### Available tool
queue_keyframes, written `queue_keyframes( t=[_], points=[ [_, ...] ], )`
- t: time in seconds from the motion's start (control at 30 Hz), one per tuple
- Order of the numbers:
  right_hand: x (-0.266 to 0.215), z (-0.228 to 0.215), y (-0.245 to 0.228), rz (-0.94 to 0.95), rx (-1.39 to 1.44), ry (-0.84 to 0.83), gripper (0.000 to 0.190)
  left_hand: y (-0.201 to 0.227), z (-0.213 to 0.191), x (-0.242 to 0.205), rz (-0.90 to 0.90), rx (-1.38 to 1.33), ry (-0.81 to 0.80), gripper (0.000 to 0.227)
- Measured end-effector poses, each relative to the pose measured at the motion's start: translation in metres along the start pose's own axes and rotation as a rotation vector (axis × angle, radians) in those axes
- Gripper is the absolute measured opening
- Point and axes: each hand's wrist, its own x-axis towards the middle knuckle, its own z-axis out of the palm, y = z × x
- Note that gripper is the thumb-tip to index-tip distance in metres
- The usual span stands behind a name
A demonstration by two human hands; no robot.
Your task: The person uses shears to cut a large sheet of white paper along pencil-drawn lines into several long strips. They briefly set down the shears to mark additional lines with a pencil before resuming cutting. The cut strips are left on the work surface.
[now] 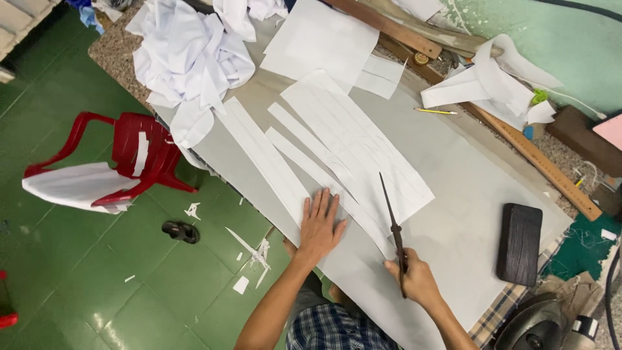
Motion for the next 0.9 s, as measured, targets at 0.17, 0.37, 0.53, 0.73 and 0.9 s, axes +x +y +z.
queue_keyframes(
  t=[0.17,0.37,0.53,0.73,0.9],
  points=[
    [-0.032,0.003,0.028,-0.089,0.103,-0.29,0.038,-0.005,-0.006,-0.049,-0.275,0.001,0.187,0.071],
    [-0.068,0.008,0.054,0.206,-0.057,-0.651,0.078,-0.006,-0.024,-0.07,-0.298,-0.325,0.1,0.074],
    [-0.067,0.014,0.054,0.18,-0.02,-0.857,0.079,-0.007,-0.014,-0.102,-0.533,-0.764,0.458,0.015],
    [-0.056,0.029,-0.037,0.131,0.21,-0.877,0.087,0.02,0.006,-0.119,-1.223,-1.605,0.051,0.027],
    [-0.068,0.044,-0.039,0.158,0.335,-0.805,0.074,0.023,0.003,-0.11,-1.286,-1.632,0.119,0.029]
  ],
)
